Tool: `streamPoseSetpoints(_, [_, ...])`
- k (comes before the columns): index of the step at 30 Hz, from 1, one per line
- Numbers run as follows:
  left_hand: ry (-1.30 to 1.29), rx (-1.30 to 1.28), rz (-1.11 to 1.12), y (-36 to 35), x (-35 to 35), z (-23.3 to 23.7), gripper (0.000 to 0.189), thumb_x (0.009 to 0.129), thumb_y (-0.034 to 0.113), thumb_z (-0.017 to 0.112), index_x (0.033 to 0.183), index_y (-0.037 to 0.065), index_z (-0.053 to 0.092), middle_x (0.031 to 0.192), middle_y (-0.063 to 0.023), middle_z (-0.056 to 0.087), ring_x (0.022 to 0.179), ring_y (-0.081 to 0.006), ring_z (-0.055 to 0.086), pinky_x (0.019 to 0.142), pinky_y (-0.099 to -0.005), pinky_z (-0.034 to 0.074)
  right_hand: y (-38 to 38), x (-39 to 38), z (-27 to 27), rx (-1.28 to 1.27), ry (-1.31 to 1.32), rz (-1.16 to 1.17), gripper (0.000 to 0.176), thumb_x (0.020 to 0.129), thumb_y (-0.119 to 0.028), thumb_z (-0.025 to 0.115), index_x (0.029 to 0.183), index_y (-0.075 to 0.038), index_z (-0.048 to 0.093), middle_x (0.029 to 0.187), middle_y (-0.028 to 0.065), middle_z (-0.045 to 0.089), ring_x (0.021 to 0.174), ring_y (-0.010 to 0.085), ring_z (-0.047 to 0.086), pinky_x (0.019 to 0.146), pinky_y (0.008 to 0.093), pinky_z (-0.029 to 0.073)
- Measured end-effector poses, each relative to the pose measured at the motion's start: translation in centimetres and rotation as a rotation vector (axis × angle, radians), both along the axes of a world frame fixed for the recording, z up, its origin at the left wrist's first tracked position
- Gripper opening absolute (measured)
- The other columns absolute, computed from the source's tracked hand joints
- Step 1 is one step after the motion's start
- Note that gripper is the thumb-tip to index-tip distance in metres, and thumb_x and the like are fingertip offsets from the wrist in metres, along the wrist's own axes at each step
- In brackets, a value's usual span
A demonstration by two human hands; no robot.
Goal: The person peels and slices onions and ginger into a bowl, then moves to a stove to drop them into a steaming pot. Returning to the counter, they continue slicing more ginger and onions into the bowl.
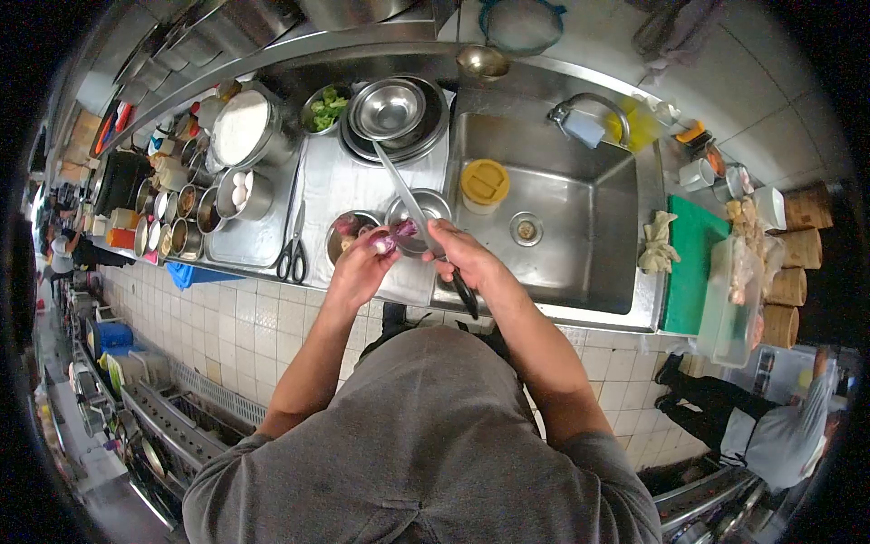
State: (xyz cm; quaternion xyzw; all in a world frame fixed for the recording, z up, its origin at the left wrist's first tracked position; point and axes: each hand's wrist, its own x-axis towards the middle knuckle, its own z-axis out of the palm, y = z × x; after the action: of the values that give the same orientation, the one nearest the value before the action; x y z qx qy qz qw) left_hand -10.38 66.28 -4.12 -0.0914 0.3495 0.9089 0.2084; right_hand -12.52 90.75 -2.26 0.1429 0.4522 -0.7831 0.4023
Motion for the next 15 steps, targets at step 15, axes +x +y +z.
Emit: streamPoseSetpoints(15, [0.066,0.044,0.033,-1.5,-0.7,0.1,0.034,0.1,0.009,0.063,0.132,0.0,0.059,0.122,-0.0104,0.069,0.112,-0.0202,0.068,0.101,-0.0329,0.057,-1.8,0.2,-1.3,0.573,0.693,0.166,0.067,0.109,-0.046,0.046,0.162,-0.008,0.029,0.106,0.0155,0.068,0.078,0.0188,0.062,0.076,0.0326,0.055])
